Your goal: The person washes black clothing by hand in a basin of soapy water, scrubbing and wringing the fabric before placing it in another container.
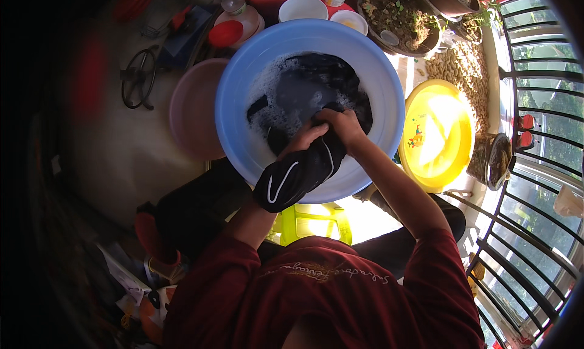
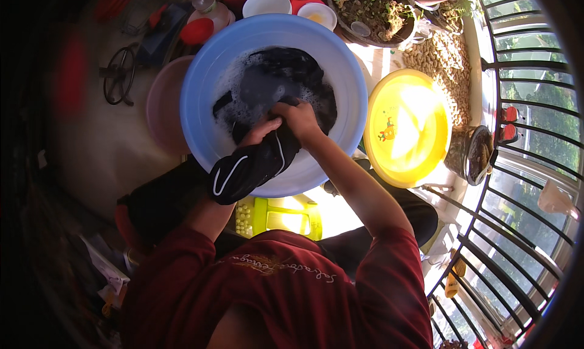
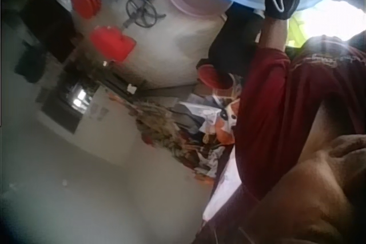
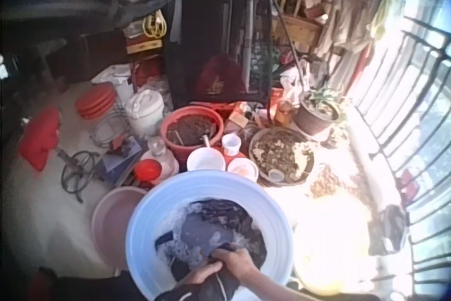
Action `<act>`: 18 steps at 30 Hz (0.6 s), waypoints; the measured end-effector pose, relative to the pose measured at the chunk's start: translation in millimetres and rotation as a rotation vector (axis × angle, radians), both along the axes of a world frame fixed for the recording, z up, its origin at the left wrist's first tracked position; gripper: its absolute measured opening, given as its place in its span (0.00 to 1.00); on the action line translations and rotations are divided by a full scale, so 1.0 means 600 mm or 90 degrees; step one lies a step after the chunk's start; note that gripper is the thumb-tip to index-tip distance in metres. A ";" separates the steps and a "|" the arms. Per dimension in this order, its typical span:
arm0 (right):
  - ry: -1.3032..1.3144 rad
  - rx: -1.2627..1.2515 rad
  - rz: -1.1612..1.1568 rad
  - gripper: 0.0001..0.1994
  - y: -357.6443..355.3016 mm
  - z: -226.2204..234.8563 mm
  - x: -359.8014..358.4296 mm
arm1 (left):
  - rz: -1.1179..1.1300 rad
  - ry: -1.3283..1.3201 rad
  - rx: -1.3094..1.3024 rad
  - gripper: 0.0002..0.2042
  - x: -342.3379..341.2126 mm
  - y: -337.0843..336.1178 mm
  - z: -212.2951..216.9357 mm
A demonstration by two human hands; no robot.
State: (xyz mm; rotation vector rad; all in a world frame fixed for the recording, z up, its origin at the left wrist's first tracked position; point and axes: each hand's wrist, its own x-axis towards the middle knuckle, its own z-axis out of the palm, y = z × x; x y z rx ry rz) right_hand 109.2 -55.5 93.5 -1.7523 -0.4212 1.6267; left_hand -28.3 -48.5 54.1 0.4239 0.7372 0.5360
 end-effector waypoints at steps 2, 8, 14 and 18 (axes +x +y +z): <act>-0.048 0.022 0.030 0.21 -0.009 0.001 0.002 | -0.068 -0.036 0.004 0.24 0.000 0.009 0.032; -0.122 0.214 0.078 0.32 -0.031 0.007 0.000 | -0.141 -0.035 0.128 0.24 0.007 0.002 0.040; 0.048 0.259 0.326 0.31 -0.028 0.054 0.048 | -0.205 -0.073 -0.009 0.20 0.011 -0.022 0.028; 0.054 0.395 0.402 0.31 -0.003 0.081 0.060 | -0.092 -0.147 -0.099 0.20 0.021 -0.035 0.071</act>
